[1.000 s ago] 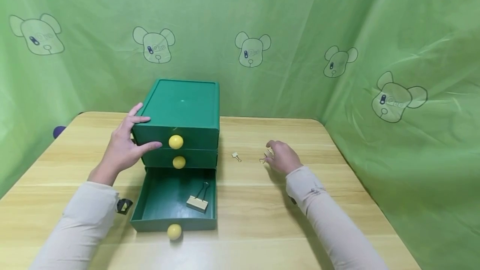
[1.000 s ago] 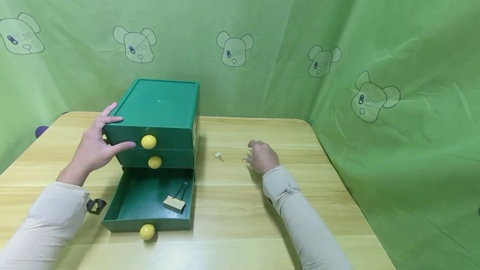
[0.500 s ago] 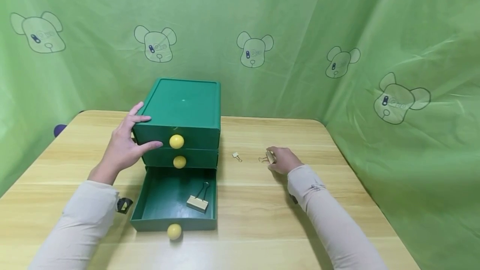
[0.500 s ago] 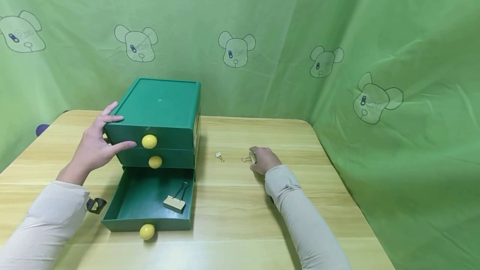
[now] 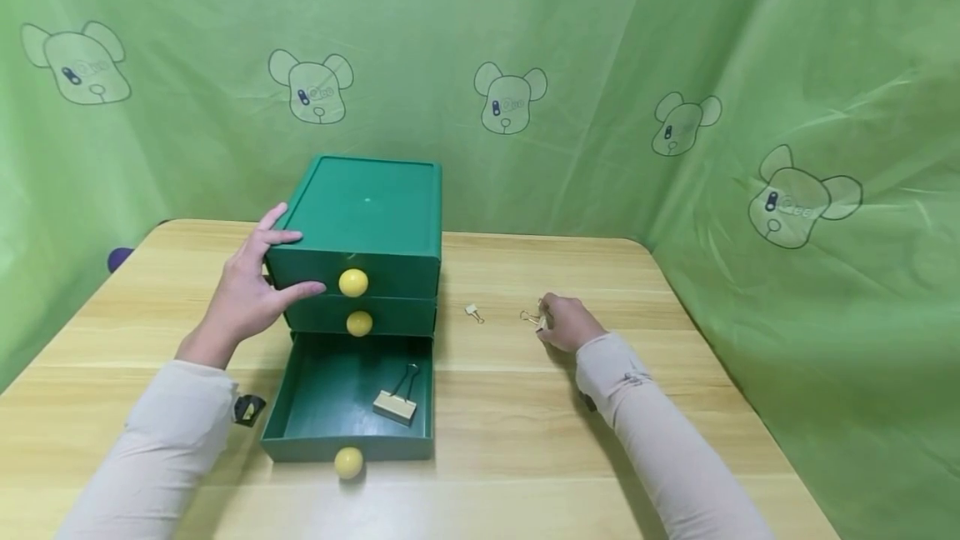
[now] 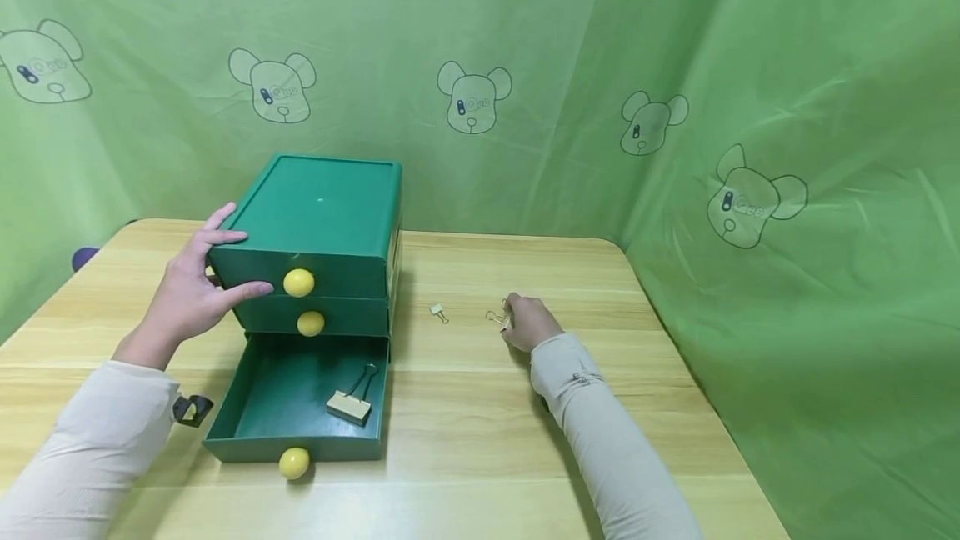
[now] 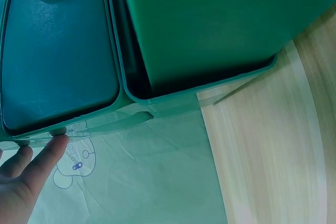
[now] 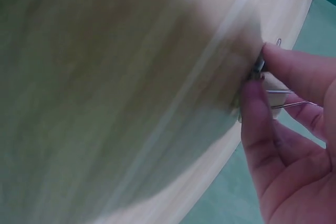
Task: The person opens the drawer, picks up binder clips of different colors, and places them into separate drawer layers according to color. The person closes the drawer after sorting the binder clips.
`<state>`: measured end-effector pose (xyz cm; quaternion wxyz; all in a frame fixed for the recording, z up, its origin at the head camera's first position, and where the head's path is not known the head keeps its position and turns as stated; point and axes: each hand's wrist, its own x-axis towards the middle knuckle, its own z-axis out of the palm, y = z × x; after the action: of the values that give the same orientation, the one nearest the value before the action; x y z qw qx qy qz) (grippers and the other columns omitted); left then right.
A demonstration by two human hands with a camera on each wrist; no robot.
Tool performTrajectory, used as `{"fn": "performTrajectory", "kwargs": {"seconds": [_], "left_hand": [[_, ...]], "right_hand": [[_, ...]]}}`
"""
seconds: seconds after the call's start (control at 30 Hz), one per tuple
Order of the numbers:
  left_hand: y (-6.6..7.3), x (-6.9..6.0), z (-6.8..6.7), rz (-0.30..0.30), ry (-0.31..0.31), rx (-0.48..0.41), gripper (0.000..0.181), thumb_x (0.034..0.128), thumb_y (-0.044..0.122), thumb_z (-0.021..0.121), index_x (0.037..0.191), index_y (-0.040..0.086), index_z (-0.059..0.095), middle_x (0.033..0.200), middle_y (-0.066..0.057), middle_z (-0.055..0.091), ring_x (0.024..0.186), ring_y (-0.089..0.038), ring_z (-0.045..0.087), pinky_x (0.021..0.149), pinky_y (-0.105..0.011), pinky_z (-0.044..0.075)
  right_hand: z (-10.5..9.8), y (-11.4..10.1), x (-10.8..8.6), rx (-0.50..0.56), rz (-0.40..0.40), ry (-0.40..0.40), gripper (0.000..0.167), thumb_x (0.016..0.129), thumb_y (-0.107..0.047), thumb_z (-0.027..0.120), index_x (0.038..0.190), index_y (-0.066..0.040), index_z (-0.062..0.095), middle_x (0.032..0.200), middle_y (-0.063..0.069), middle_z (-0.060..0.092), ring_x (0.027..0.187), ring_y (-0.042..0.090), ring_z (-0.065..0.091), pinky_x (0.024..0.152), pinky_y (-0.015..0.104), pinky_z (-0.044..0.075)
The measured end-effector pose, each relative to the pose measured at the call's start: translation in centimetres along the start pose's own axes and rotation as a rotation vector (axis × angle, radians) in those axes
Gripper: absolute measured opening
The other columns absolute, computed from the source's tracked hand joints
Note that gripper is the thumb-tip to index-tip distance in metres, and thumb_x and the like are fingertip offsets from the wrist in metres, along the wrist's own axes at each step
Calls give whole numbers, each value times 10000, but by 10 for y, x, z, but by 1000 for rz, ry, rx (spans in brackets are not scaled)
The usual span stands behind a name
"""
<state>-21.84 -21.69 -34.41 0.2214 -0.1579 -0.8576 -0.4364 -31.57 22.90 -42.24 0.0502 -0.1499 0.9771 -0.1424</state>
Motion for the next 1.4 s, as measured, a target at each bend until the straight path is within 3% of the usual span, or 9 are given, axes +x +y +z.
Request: {"fn": "performTrajectory", "kwargs": {"seconds": [0.2, 0.73, 1.4], "left_hand": [[0, -1, 1, 4, 5, -1, 657, 750, 94, 846, 1289, 35, 475, 1585, -49, 231, 1406, -422, 235, 1001, -656, 314], [-1, -1, 3, 0, 3, 6, 664, 752, 103, 846, 1295, 42, 469, 1588, -43, 225, 1404, -429, 233, 1000, -664, 308], [1, -1, 1, -13, 0, 3, 657, 761, 96, 839, 1295, 43, 460, 1591, -31, 217, 1396, -436, 247, 954, -654, 368]], "right_hand": [[3, 4, -2, 17, -11, 42, 464, 809, -134, 779, 1185, 29, 562, 1157, 230, 623, 1117, 409, 571, 979, 499, 430], [-4, 3, -17, 75, 38, 70, 553, 800, -263, 793, 1220, -1, 545, 858, 77, 605, 764, 225, 585, 708, 402, 509], [-13, -25, -35, 94, 2, 112, 577, 806, -324, 793, 1238, -28, 551, 912, 64, 607, 809, 223, 583, 726, 405, 515]]}}
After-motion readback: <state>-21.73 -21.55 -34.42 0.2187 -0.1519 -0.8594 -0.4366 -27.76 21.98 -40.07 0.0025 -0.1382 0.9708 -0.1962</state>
